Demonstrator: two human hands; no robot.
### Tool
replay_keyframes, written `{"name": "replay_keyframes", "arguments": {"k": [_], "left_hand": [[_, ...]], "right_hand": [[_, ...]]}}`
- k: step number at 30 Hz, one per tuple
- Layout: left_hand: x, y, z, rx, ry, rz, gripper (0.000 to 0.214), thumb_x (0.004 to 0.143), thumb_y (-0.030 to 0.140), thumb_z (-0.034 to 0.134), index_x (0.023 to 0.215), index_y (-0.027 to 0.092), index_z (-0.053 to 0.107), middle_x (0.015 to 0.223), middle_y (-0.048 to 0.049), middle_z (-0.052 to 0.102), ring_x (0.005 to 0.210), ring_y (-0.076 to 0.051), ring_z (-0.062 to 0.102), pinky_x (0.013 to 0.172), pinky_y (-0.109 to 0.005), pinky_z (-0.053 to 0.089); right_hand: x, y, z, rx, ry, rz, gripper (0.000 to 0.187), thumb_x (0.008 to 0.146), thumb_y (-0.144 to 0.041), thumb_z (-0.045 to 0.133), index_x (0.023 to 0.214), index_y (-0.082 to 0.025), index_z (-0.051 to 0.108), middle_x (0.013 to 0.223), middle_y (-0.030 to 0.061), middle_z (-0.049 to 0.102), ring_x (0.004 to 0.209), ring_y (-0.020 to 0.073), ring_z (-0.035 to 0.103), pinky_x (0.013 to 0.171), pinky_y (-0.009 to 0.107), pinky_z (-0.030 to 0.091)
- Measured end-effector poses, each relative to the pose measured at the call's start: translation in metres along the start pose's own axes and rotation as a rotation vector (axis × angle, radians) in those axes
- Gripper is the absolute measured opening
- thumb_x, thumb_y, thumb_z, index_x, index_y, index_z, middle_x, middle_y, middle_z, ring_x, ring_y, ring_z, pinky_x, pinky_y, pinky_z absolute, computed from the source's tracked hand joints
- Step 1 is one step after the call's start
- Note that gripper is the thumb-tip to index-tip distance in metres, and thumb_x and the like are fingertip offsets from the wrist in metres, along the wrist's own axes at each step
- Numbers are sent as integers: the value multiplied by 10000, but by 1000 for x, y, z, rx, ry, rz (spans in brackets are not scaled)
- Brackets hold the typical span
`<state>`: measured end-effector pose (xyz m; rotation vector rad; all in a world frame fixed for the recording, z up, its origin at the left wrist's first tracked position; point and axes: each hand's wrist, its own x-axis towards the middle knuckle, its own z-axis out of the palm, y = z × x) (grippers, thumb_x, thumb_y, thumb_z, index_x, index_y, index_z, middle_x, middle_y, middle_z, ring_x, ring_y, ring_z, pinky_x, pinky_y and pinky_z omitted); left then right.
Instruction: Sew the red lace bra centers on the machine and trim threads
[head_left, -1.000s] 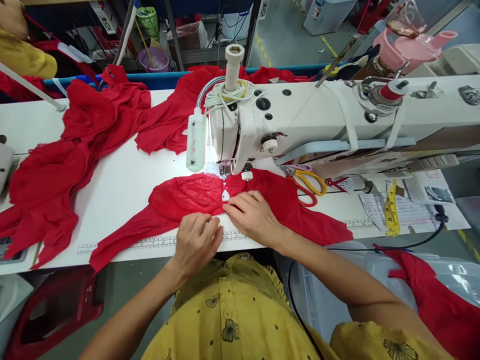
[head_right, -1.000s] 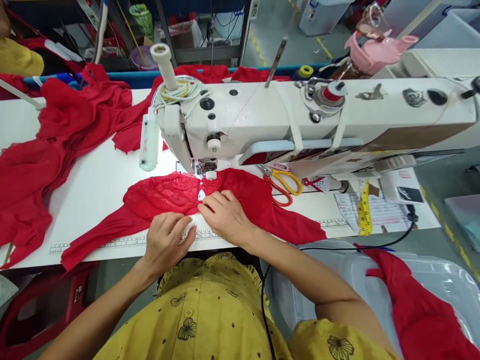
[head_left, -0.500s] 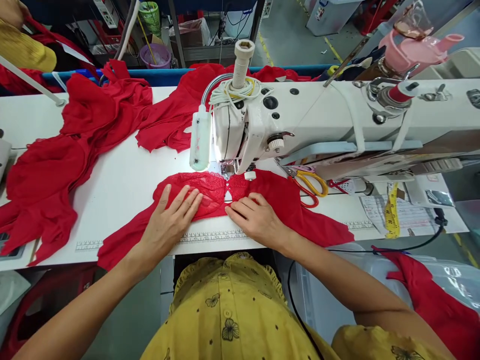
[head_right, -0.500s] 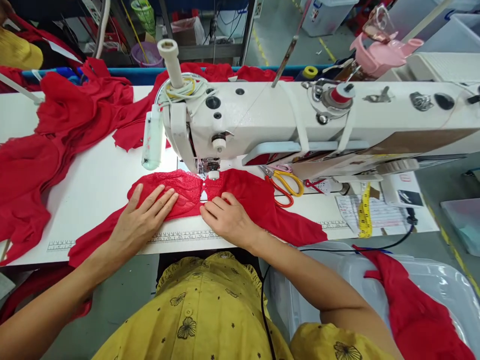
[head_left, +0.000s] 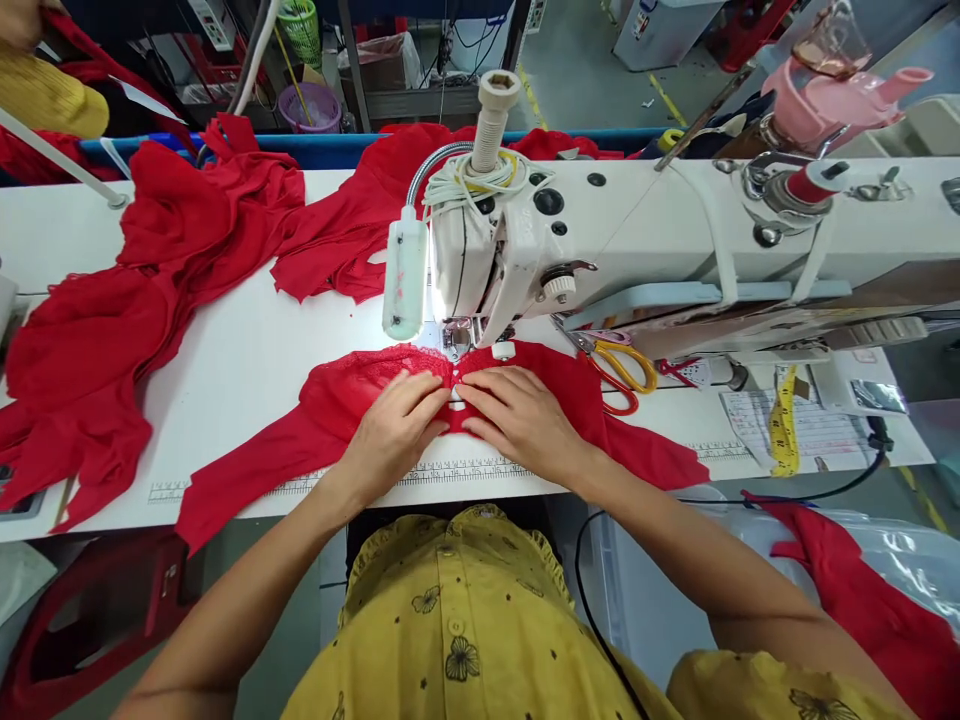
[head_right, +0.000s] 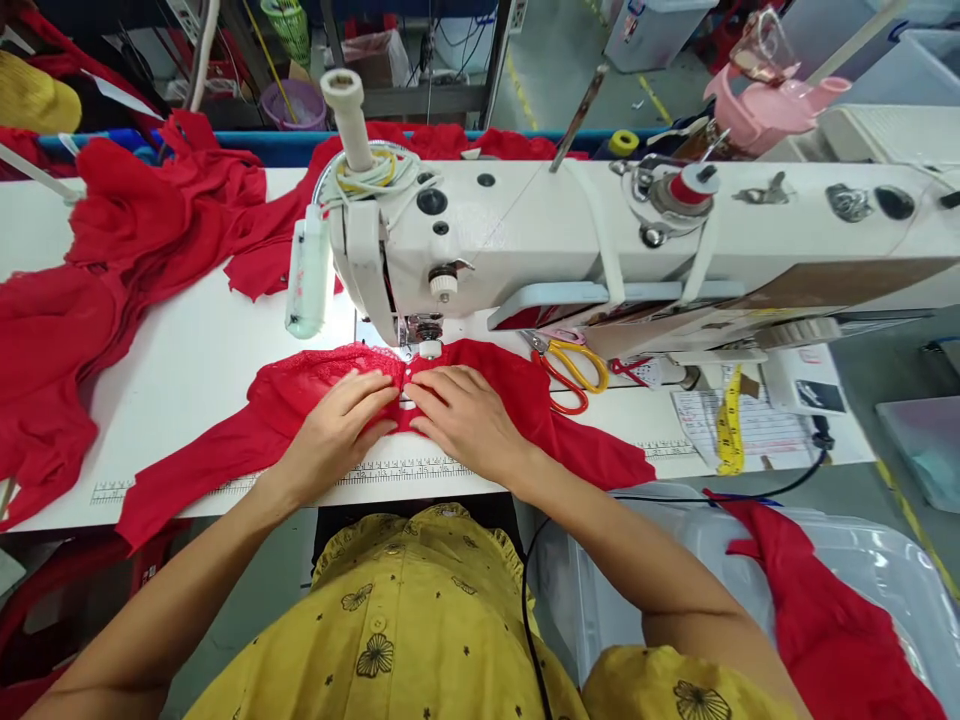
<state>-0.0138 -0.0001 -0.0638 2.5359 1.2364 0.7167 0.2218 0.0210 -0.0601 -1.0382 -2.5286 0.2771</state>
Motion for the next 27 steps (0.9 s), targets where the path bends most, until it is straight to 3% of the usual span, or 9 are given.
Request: {"name": "replay_keyframes", "arguments": {"k": [2, 4, 9, 15, 19, 23, 27], "left_hand": [[-1, -9, 9, 51, -75, -41, 486, 1003, 363, 540, 1443, 170, 468, 1463, -154, 546, 1407, -327, 455, 1189, -604, 337], [-3, -16, 9, 101, -129, -84, 629, 987, 448, 550, 1519, 164, 372, 1535, -149, 473, 1470, -360, 353, 1201, -644, 277], [-2, -19, 0, 140, -228, -112, 742, 966, 545, 545, 1573, 202, 291, 1588, -122, 407, 1486, -354, 316, 1207, -637, 250], [-2, -20, 0, 142, -231, -82, 759, 962, 562, 544, 1566, 175, 294, 1587, -133, 405, 1487, -359, 309, 1213, -621, 248], [1, -15, -11, 94, -152, -49, 667, 955, 520, 586, 1492, 166, 409, 1486, -166, 516, 1412, -356, 428, 1161, -594, 358], [11, -9, -21, 47, 90, -58, 274, 977, 291, 597, 1228, 181, 611, 1201, -112, 692, 1162, -264, 619, 1023, -459, 508], [20, -8, -12, -15, 169, 34, 169, 986, 162, 541, 1119, 192, 642, 1097, -69, 725, 1078, -204, 658, 1052, -421, 504]], "right_hand": [[-2, 6, 5, 16, -31, 7, 451, 984, -421, 578, 1368, -186, 581, 1322, 124, 644, 1231, 278, 562, 1071, 474, 430], [-5, 12, 8, 36, -35, 16, 538, 961, -491, 601, 1395, -176, 552, 1358, 126, 624, 1277, 276, 540, 1121, 481, 390], [-6, 18, 8, 49, -42, 11, 579, 942, -533, 614, 1399, -185, 543, 1381, 127, 610, 1309, 276, 524, 1142, 490, 365], [-5, 15, 7, 47, -59, 17, 587, 944, -530, 610, 1409, -180, 530, 1391, 133, 598, 1319, 279, 515, 1158, 488, 356], [-5, 15, -5, 60, -59, -4, 580, 928, -498, 650, 1397, -176, 542, 1368, 133, 612, 1292, 285, 533, 1150, 505, 378], [-2, 16, -15, 9, 99, 18, 333, 986, -317, 586, 1296, -200, 627, 1217, 102, 689, 1145, 258, 616, 1059, 482, 467], [4, 12, -10, -3, 110, -34, 267, 1015, -239, 519, 1237, -188, 659, 1220, 80, 703, 1134, 224, 627, 1071, 440, 460]]}}
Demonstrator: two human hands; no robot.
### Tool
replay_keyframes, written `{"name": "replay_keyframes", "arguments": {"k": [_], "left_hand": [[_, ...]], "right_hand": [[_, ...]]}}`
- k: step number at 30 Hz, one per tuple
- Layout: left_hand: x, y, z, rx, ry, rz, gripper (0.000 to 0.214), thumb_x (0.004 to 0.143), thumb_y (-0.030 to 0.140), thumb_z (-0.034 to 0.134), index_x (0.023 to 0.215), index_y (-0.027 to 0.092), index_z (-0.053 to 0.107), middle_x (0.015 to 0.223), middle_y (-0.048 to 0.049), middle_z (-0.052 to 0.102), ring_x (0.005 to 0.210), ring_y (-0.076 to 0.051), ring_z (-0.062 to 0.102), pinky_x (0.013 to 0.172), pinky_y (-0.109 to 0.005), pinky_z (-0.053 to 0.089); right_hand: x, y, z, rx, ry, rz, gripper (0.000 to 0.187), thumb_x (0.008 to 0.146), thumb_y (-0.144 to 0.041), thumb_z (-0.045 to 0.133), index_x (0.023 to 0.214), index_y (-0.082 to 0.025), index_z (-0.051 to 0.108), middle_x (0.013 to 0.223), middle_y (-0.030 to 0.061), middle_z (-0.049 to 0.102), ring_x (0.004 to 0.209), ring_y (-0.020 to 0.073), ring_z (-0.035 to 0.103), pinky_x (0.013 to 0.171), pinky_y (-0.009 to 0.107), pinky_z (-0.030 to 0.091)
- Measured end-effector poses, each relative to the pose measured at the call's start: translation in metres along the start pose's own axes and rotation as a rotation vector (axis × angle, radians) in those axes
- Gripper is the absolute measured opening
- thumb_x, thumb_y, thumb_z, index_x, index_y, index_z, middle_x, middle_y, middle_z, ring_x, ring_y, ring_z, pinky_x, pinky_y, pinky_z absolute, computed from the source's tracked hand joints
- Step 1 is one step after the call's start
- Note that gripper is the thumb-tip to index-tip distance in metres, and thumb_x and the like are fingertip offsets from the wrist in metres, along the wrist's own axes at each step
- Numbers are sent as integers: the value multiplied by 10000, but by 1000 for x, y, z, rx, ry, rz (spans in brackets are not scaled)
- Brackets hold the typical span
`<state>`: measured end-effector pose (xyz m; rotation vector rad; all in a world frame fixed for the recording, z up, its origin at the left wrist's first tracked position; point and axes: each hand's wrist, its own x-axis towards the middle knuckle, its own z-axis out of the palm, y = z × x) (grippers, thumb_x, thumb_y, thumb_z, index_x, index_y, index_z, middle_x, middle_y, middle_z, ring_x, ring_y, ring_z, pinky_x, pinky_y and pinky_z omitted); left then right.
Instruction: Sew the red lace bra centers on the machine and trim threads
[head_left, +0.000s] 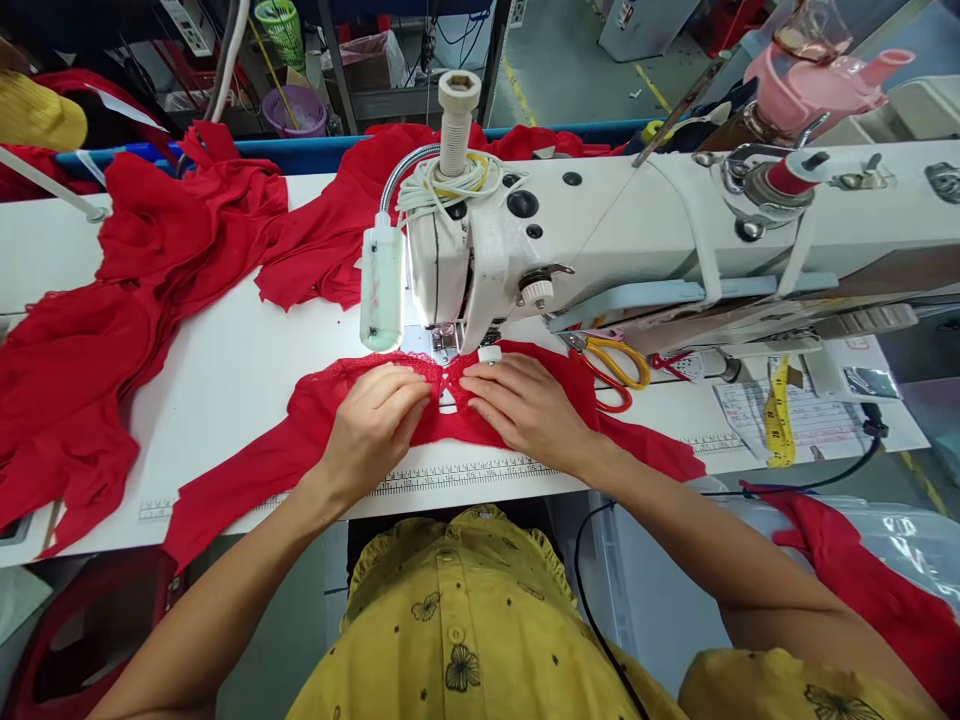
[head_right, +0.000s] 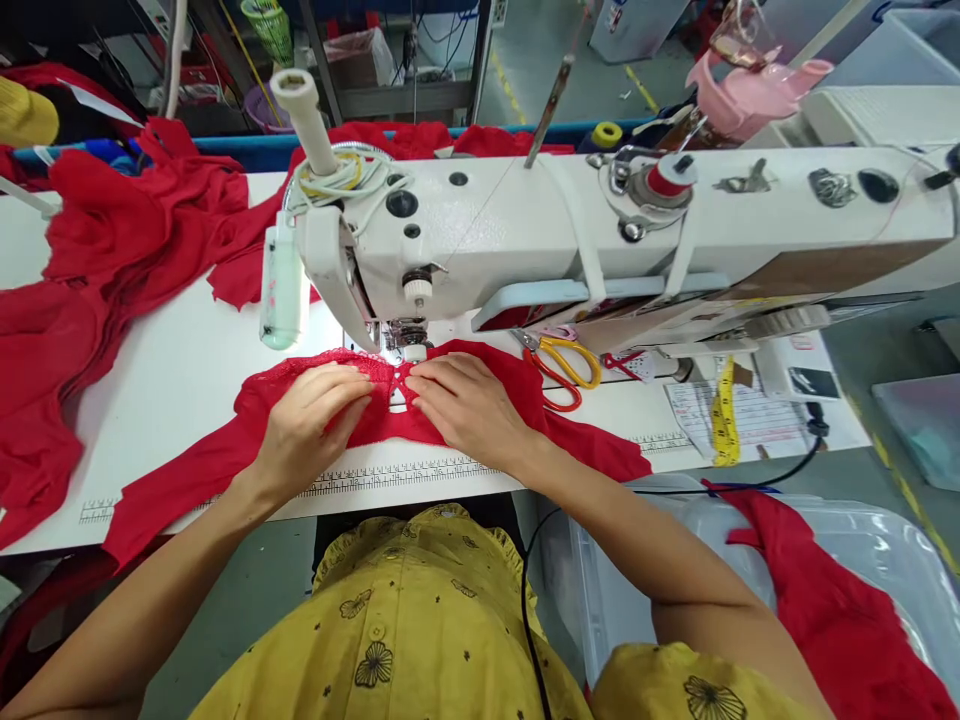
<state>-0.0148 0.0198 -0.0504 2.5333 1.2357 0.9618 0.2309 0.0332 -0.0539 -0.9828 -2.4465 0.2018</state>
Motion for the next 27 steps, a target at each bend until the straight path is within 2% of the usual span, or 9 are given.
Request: {"name": "replay_keyframes", "arguments": {"k": [2, 5, 8, 12, 27], "left_hand": [[-2, -3, 9, -6, -70, 32, 246, 993, 222, 552, 1229, 175, 605, 1216, -105, 698, 1183, -234, 629, 1128, -482, 447], [-8, -9, 16, 59, -240, -1, 500, 984, 386, 579, 1412, 144, 491, 1424, -167, 580, 1375, -326, 491, 1177, -610, 338], [-13, -13, 16, 95, -327, -56, 593, 982, 462, 559, 1480, 166, 431, 1510, -154, 504, 1448, -347, 396, 1179, -637, 299], [-14, -13, 14, 105, -348, -69, 615, 989, 496, 534, 1503, 183, 408, 1534, -143, 480, 1464, -333, 374, 1190, -608, 285], [-14, -14, 15, 89, -346, -96, 631, 974, 491, 562, 1515, 212, 394, 1538, -123, 480, 1468, -321, 373, 1215, -598, 249]], "right_hand": [[1, -2, 6, -18, -73, -5, 364, 1011, -339, 548, 1318, -156, 611, 1324, 103, 661, 1208, 246, 596, 1103, 455, 430], [-1, -2, 13, -49, -188, 33, 591, 982, -494, 568, 1454, -145, 495, 1458, 130, 565, 1316, 286, 522, 1158, 499, 358], [-5, 1, 16, -44, -234, 61, 648, 986, -539, 533, 1506, -165, 433, 1518, 119, 509, 1362, 280, 483, 1197, 498, 294], [-8, 4, 17, -33, -249, 72, 658, 989, -545, 520, 1517, -166, 421, 1527, 113, 499, 1373, 277, 471, 1215, 490, 260], [-8, 5, 18, -23, -229, 63, 663, 987, -550, 521, 1512, -156, 427, 1518, 110, 509, 1379, 274, 466, 1223, 484, 257]]}}
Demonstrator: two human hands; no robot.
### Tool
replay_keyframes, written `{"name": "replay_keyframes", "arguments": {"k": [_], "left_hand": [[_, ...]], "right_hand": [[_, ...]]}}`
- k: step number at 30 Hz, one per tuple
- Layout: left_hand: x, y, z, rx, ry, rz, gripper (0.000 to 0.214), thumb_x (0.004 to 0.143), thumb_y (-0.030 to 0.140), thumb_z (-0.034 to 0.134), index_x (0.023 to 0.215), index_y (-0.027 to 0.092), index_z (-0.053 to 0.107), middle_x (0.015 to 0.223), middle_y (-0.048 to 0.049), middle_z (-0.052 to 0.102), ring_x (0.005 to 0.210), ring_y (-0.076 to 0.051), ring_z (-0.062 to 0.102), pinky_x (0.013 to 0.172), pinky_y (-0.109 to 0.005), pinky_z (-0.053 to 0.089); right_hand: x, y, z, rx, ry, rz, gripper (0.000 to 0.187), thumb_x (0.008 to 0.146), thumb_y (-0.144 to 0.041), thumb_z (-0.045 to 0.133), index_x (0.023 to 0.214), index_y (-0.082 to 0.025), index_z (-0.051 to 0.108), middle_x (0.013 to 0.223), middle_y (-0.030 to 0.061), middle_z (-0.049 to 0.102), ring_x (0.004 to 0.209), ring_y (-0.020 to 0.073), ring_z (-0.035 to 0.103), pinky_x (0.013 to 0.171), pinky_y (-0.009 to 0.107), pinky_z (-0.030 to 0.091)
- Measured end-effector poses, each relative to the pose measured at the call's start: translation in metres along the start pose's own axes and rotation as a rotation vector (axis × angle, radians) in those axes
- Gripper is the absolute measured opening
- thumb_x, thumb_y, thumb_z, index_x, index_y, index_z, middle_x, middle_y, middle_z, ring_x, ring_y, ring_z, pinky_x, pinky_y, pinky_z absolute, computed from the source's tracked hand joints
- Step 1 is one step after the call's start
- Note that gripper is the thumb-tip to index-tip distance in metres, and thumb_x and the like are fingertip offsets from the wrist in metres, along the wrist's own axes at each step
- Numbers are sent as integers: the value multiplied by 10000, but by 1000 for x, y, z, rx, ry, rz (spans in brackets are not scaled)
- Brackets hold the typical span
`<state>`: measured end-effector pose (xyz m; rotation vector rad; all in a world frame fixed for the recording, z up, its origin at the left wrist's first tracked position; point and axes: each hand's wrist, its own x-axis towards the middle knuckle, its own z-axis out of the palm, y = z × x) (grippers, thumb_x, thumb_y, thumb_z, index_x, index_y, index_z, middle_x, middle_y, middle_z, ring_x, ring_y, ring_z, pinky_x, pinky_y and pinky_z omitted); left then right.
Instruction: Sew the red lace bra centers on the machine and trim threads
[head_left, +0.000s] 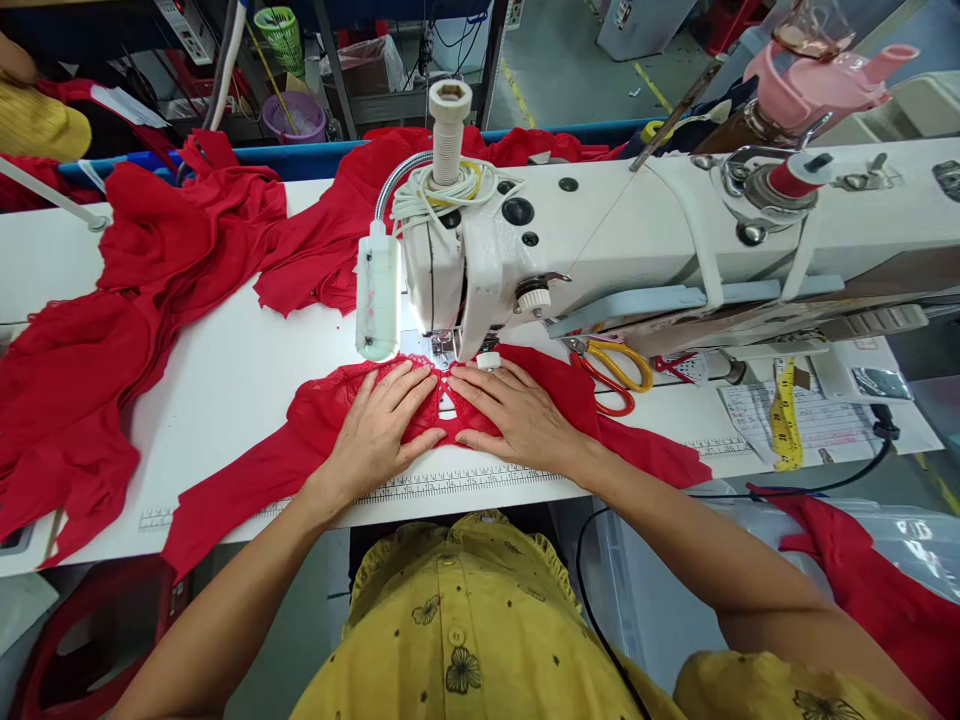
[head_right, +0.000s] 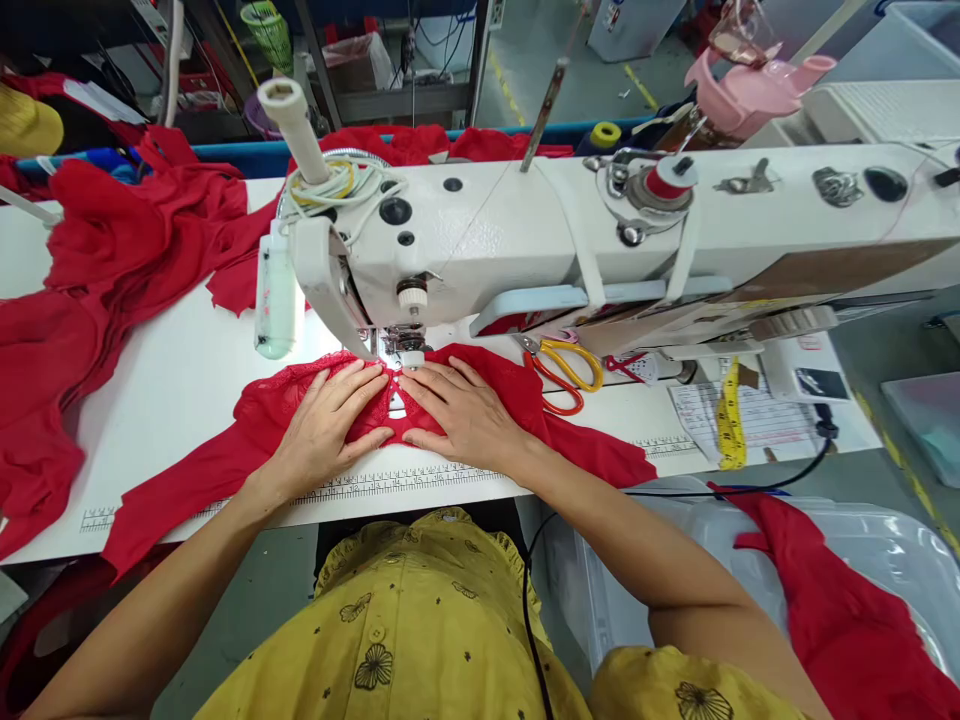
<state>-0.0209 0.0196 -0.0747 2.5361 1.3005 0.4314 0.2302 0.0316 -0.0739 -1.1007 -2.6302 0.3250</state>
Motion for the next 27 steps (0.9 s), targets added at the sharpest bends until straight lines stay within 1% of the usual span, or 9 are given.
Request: {"name": "replay_keyframes", "arguments": {"k": [4, 6, 8, 11, 13, 15, 20, 23, 27], "left_hand": [[0, -1, 0, -5, 18, 16, 645, 967, 480, 585, 1508, 193, 383, 1523, -135, 494, 1458, -325, 387, 1207, -609, 270], [-1, 1, -2, -18, 61, 45, 632, 961, 455, 606, 1490, 176, 402, 1499, -150, 515, 1451, -331, 395, 1196, -608, 301], [-2, 4, -5, -23, 137, 101, 561, 955, 397, 632, 1437, 166, 463, 1432, -154, 572, 1408, -321, 452, 1187, -591, 336], [-7, 10, -9, -9, 216, 215, 376, 947, 278, 650, 1297, 165, 577, 1256, -114, 679, 1261, -270, 578, 1177, -544, 385], [-11, 12, -9, 22, 202, 285, 280, 954, 230, 632, 1226, 167, 617, 1181, -87, 714, 1196, -249, 618, 1184, -540, 383], [-15, 13, -8, 74, 144, 313, 240, 976, 207, 588, 1210, 183, 632, 1192, -74, 722, 1194, -249, 628, 1211, -588, 322], [-25, 13, -5, 111, 55, 246, 333, 998, 171, 528, 1311, 257, 602, 1312, -68, 684, 1266, -263, 606, 1221, -710, 141], [-27, 13, -5, 112, 61, 209, 335, 992, 200, 554, 1310, 291, 607, 1317, -51, 683, 1278, -269, 600, 1218, -720, 115], [-29, 13, -5, 114, 46, 170, 326, 991, 239, 568, 1306, 310, 611, 1343, -43, 667, 1310, -272, 572, 1220, -706, 115]], "right_hand": [[0, 1, 0, 15, 16, -3, 665, 983, -541, 534, 1512, -153, 423, 1516, 121, 509, 1379, 277, 467, 1219, 498, 268], [-1, 0, -3, 28, 36, -20, 651, 977, -525, 554, 1494, -144, 446, 1502, 134, 520, 1371, 280, 472, 1208, 504, 290], [-1, -2, -8, 37, 81, -50, 566, 976, -470, 580, 1439, -150, 513, 1457, 138, 560, 1343, 276, 494, 1189, 503, 322], [-3, -7, -14, 27, 128, -105, 343, 985, -326, 586, 1291, -180, 637, 1325, 110, 651, 1239, 247, 560, 1150, 484, 362], [-5, -9, -13, -4, 124, -151, 262, 989, -267, 571, 1215, -189, 677, 1239, 87, 691, 1162, 227, 595, 1136, 477, 365], [-8, -8, -10, -53, 122, -180, 240, 996, -257, 560, 1188, -197, 691, 1198, 70, 712, 1128, 218, 608, 1134, 476, 357], [-15, -3, -4, -101, 114, -169, 269, 984, -284, 594, 1233, -241, 686, 1218, 38, 722, 1158, 225, 602, 1124, 476, 354], [-17, -2, -4, -70, 92, -148, 284, 987, -289, 590, 1256, -262, 678, 1239, 31, 718, 1173, 222, 597, 1133, 471, 350], [-17, -2, -6, -38, 82, -124, 298, 1011, -318, 553, 1274, -233, 663, 1275, 42, 701, 1188, 215, 593, 1149, 463, 337]]}}
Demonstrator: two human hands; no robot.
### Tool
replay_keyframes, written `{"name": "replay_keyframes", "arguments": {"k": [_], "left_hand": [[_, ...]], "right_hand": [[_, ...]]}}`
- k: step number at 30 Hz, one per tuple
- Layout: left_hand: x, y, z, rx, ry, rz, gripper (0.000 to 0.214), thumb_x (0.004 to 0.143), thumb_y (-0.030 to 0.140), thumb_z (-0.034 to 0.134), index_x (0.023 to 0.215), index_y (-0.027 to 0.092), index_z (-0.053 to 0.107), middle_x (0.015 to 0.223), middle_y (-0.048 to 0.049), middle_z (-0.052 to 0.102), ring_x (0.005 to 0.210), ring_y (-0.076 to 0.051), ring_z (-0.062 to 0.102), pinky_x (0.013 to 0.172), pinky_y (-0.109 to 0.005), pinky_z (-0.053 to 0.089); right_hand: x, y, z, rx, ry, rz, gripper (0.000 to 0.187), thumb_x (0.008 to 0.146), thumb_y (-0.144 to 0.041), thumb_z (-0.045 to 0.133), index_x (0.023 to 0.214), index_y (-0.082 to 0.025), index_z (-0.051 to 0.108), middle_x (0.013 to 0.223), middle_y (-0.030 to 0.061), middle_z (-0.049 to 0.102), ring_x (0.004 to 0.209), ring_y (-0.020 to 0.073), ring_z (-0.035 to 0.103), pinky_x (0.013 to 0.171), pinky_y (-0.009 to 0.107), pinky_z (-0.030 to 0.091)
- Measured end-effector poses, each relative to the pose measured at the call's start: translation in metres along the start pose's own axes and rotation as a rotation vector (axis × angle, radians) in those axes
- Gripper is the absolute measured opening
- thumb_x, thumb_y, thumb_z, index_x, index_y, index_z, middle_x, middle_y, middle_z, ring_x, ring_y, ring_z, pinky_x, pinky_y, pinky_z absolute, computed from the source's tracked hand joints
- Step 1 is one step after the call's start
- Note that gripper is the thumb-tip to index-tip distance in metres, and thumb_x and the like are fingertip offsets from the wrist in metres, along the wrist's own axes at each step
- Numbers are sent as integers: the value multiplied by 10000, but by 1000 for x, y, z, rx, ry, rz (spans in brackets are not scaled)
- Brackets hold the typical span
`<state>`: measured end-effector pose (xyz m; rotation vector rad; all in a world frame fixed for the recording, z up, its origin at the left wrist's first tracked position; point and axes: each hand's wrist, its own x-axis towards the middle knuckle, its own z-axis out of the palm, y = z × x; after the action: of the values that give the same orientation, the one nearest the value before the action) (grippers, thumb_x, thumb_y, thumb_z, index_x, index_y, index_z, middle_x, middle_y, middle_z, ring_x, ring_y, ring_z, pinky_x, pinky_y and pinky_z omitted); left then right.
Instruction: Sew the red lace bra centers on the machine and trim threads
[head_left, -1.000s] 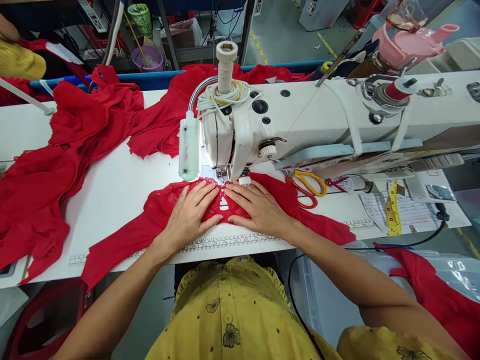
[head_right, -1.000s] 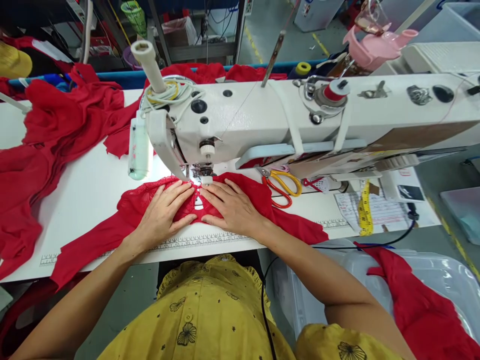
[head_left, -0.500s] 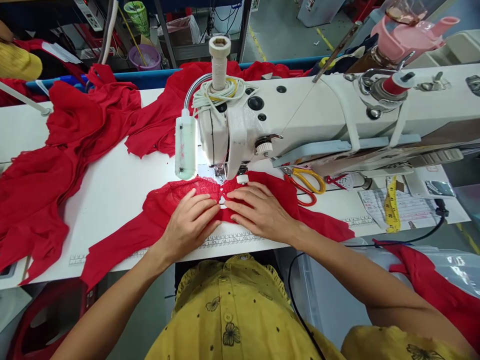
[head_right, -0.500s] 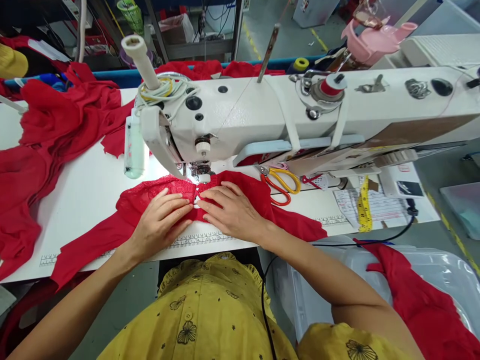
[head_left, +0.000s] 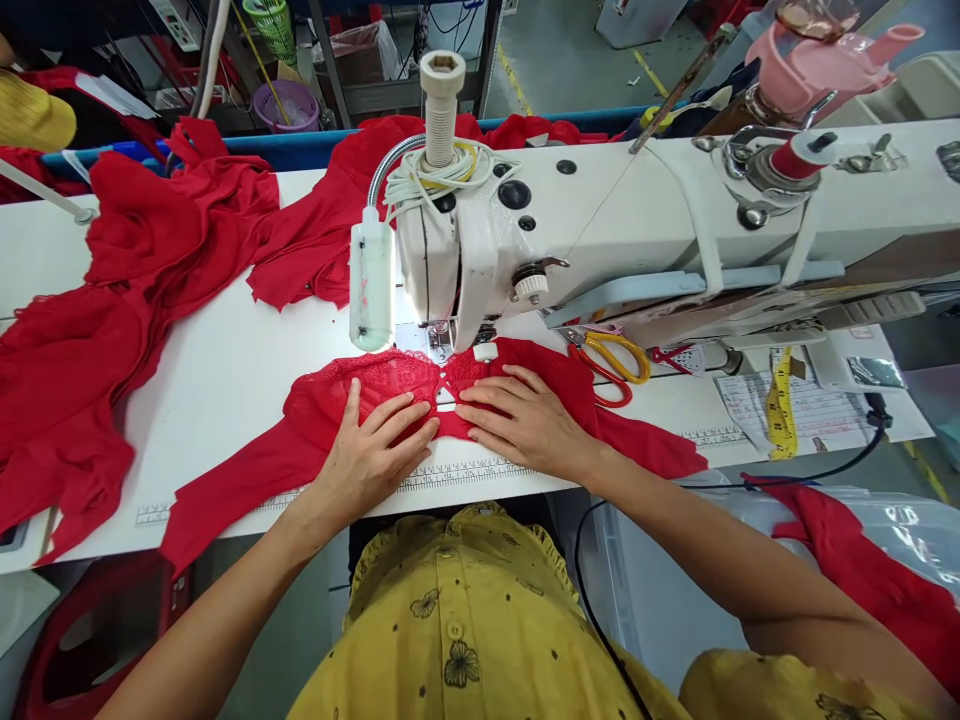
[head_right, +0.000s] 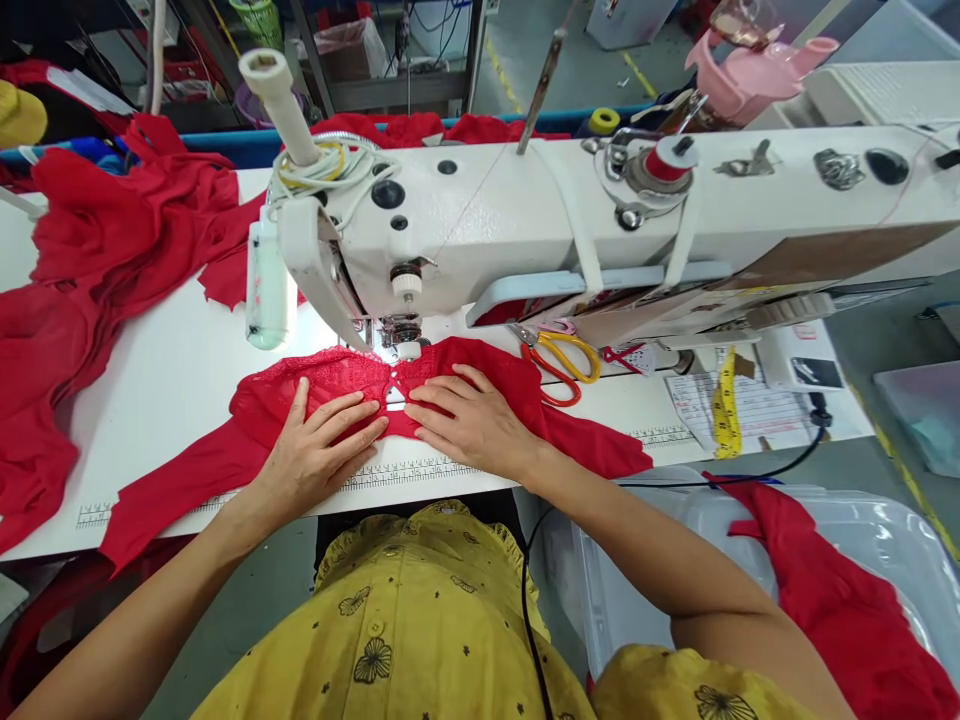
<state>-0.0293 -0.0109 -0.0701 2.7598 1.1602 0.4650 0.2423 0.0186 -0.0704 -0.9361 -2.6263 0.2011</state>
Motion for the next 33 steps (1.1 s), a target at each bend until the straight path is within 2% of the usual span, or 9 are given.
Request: {"name": "replay_keyframes", "arguments": {"k": [9, 18, 21, 24, 27, 29, 33], "left_hand": [[-2, 1, -1, 9, -15, 20, 345, 1003, 349, 563, 1339, 273, 594, 1401, -79, 625, 1335, -287, 544, 1213, -717, 36], [-8, 0, 0, -45, -79, -11, 432, 1001, 385, 551, 1426, 312, 524, 1459, -103, 569, 1390, -310, 485, 1190, -734, 0], [-8, 4, -3, -68, -56, -20, 407, 990, 382, 569, 1390, 304, 562, 1443, -104, 582, 1398, -317, 473, 1203, -714, 64], [-1, 6, -8, -71, 81, -70, 300, 990, 327, 571, 1280, 281, 628, 1341, -79, 652, 1334, -281, 534, 1223, -640, 175], [14, 0, -15, -76, 190, -171, 251, 995, 275, 537, 1224, 239, 633, 1246, -72, 688, 1248, -245, 583, 1210, -545, 285], [28, -10, -19, -77, 165, -241, 260, 1002, 277, 502, 1221, 204, 619, 1245, -93, 676, 1248, -259, 570, 1185, -526, 321], [55, -31, -21, -88, -34, -290, 322, 982, 365, 516, 1236, 178, 582, 1193, -118, 670, 1140, -297, 596, 1074, -522, 407]], "right_hand": [[-9, -9, -6, -41, -71, 54, 345, 1027, -279, 513, 1357, -247, 609, 1410, 57, 623, 1276, 224, 566, 1176, 479, 325], [-12, -10, -4, -27, -81, 62, 381, 1012, -266, 536, 1389, -254, 588, 1433, 72, 603, 1302, 242, 554, 1168, 516, 339], [-10, -12, -7, -8, -55, 60, 364, 1000, -253, 547, 1358, -251, 614, 1390, 79, 631, 1268, 240, 569, 1161, 513, 345], [-5, -12, -13, -9, 7, 75, 314, 1007, -238, 518, 1289, -237, 657, 1292, 74, 682, 1212, 229, 586, 1147, 486, 355], [6, -7, -17, -57, 82, 156, 315, 1020, -211, 461, 1257, -211, 668, 1238, 83, 694, 1170, 237, 587, 1105, 458, 380], [15, -1, -16, -87, 102, 208, 331, 1020, -200, 439, 1264, -181, 661, 1229, 109, 686, 1149, 257, 580, 1062, 451, 398], [33, 7, -11, -130, 72, 228, 330, 1030, -235, 420, 1232, -150, 667, 1174, 135, 684, 1109, 280, 566, 1027, 461, 387]]}}
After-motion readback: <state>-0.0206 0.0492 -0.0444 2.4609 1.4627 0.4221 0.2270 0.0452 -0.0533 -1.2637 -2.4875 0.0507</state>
